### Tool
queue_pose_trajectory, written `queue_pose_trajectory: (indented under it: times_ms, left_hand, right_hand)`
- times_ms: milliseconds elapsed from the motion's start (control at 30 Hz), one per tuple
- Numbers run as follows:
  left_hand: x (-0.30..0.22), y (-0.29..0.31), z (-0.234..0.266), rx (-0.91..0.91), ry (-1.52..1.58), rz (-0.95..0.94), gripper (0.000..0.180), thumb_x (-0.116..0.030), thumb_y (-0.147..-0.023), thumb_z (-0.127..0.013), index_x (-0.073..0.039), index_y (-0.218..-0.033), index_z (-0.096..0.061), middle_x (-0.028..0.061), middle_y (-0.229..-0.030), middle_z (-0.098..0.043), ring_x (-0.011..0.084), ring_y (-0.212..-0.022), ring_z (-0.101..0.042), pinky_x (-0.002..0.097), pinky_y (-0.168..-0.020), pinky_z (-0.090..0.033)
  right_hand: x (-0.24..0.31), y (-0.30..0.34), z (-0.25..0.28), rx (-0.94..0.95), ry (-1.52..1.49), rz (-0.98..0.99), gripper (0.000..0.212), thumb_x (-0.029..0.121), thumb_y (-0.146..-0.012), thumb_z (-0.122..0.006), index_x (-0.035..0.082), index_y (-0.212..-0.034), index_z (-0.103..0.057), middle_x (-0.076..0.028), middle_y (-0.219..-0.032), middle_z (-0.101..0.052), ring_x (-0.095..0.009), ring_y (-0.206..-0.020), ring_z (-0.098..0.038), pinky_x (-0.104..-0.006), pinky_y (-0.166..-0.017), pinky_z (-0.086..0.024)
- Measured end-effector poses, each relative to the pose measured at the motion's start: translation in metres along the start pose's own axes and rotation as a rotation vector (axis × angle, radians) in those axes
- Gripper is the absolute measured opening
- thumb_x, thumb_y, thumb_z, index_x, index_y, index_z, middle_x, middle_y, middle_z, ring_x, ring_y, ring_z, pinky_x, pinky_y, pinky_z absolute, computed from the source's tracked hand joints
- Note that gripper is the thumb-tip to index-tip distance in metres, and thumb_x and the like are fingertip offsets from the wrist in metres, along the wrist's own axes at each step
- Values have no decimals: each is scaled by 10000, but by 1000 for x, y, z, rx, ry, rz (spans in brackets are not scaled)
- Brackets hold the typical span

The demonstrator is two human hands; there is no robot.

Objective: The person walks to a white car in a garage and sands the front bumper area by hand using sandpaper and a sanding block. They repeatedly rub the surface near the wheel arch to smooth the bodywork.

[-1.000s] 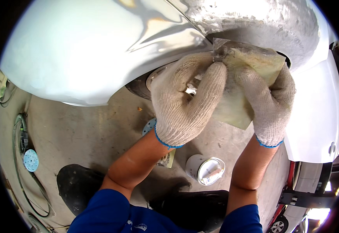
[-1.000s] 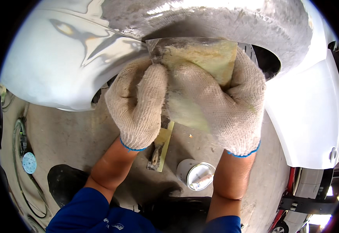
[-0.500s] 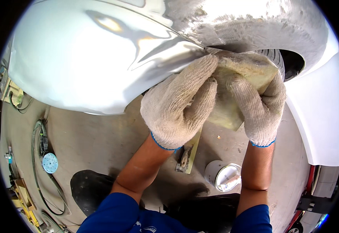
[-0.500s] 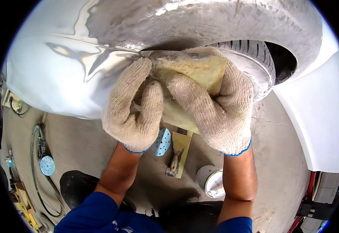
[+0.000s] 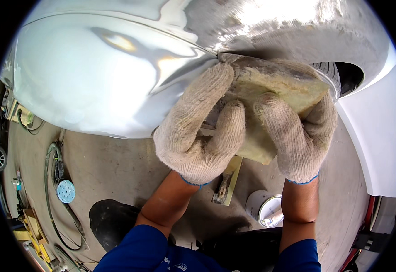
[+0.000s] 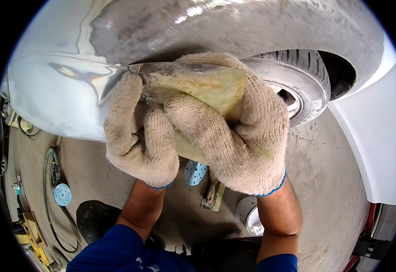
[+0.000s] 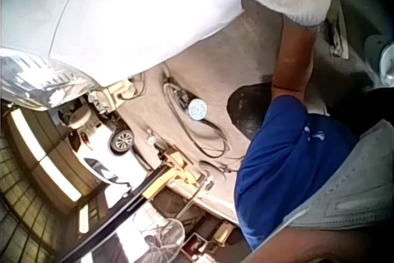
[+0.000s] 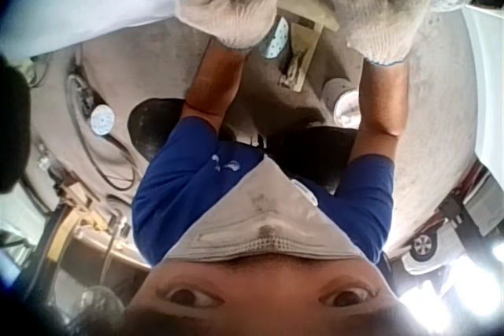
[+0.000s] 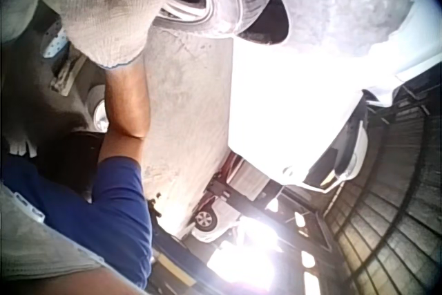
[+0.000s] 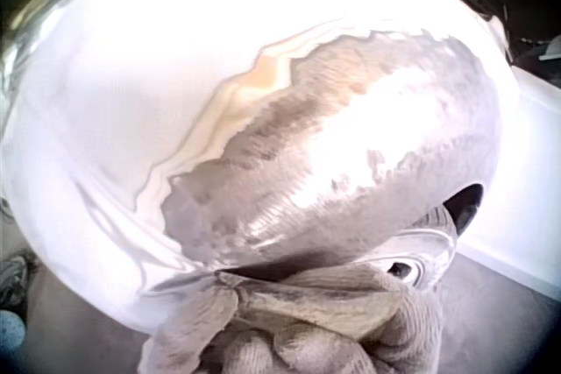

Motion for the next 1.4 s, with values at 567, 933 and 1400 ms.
queue_pose_trajectory:
  times_ms: [567, 933, 1400]
  left_hand:
    - [-1, -3, 5, -102, 144, 166, 413, 82, -762, -652, 78, -1171, -599, 195, -1193, -619, 242, -1101, -601, 344, -960, -465]
    - [0, -5, 1, -197, 189, 187, 391, 82, -706, -730, 63, -1090, -659, 174, -1093, -679, 214, -999, -655, 329, -898, -500]
    - [-2, -5, 6, -72, 244, 195, 422, 87, -817, -584, 80, -1238, -554, 199, -1274, -569, 249, -1186, -547, 356, -1024, -414]
  right_hand:
    - [16, -2, -11, -142, -145, -342, 458, 81, -798, -741, -30, -1205, -560, -142, -1074, -672, -215, -991, -654, -346, -885, -528]
    - [17, 0, -10, -131, -48, -305, 478, 81, -799, -738, -27, -1225, -552, -146, -1090, -665, -219, -1018, -644, -347, -907, -520]
    - [18, -3, -8, -79, 82, -234, 461, 100, -809, -735, -11, -1220, -561, -138, -1080, -676, -222, -1006, -659, -352, -906, -528]
Point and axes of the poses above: each hand's wrist, its own y-axis away from the middle knuckle, its own z-axis out of the back of the hand, x = y × z, the point moved 2 cm from there along -y, towards the middle knuckle
